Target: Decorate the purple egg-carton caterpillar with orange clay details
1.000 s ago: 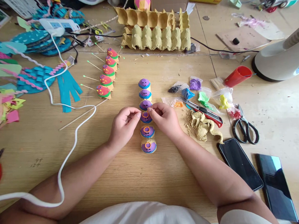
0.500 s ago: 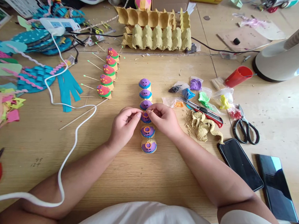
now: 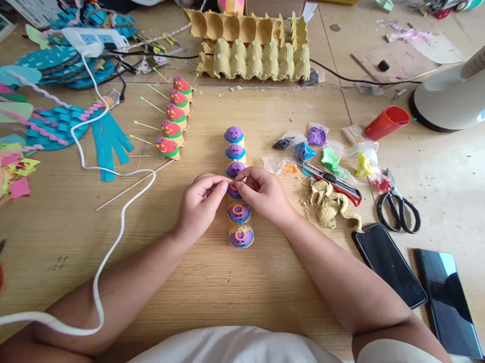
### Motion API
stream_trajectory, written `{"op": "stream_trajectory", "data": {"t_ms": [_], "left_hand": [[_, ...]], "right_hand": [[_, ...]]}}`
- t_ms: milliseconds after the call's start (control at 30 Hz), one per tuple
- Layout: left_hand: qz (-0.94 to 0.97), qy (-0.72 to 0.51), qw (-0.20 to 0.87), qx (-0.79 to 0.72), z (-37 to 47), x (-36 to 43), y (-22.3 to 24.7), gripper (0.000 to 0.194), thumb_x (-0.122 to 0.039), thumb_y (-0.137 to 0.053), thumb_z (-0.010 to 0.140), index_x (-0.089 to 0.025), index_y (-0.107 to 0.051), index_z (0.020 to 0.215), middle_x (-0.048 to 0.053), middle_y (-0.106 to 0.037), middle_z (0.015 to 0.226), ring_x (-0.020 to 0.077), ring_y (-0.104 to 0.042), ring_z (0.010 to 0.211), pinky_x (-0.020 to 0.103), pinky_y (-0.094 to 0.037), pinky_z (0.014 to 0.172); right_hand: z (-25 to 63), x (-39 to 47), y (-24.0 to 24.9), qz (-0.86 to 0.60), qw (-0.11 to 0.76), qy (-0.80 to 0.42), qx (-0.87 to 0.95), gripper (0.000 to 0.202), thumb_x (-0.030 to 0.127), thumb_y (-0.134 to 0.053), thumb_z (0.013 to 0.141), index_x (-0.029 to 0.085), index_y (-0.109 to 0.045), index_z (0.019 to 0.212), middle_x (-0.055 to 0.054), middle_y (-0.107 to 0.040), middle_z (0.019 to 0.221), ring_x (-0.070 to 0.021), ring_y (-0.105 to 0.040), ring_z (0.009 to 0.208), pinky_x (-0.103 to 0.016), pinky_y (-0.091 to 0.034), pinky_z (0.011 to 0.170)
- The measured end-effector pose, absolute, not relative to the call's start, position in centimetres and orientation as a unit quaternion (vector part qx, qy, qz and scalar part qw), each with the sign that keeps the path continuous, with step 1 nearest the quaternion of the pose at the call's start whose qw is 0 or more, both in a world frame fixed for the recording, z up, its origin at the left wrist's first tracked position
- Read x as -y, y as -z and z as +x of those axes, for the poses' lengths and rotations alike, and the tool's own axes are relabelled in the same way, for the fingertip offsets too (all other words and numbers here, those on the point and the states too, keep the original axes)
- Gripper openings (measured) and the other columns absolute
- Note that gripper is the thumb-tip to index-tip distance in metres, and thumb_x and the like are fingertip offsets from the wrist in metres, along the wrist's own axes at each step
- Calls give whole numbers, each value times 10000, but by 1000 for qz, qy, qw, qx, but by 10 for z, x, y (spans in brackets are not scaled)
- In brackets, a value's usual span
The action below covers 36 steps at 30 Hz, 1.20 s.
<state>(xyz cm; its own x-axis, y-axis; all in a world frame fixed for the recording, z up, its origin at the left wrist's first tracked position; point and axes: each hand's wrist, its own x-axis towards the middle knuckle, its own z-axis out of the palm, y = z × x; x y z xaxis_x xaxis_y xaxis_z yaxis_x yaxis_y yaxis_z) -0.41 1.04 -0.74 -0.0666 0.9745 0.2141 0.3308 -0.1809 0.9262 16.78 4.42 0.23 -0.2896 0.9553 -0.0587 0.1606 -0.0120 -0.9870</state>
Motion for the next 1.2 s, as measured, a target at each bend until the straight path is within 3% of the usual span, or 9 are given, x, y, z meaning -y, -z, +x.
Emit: {"op": "stream_trajectory", "data": {"t_ms": [233, 667, 1200], "left_hand": [[598, -488, 333, -542, -4, -11, 8, 160, -275, -629, 975, -204, -771, 957, 57, -728, 950, 182, -674, 920, 303, -528, 771], [597, -489, 344, -535, -4, -10, 6, 205, -305, -601, 995, -224, -789, 1009, 65, -739, 994, 198, -688, 989, 311, -556, 818], [626, -479, 326, -522, -5, -10, 8, 256, -377, -554, 1036, -237, -767, 1064, 66, -731, 1051, 207, -679, 1040, 341, -541, 918]], "right_hand": [[168, -44, -2, -467, 367, -535, 601, 129, 300, -705, 845, 205, -654, 915, 69, -463, 610, -99, -403, 551, -260, -307, 521], [169, -45, 1, -465, 378, -534, 597, 96, 295, -665, 851, 209, -648, 890, 29, -586, 687, -121, -504, 617, -274, -380, 583], [170, -47, -1, -469, 400, -518, 593, 127, 337, -651, 873, 214, -641, 840, 20, -578, 691, -135, -507, 649, -272, -418, 607]]}}
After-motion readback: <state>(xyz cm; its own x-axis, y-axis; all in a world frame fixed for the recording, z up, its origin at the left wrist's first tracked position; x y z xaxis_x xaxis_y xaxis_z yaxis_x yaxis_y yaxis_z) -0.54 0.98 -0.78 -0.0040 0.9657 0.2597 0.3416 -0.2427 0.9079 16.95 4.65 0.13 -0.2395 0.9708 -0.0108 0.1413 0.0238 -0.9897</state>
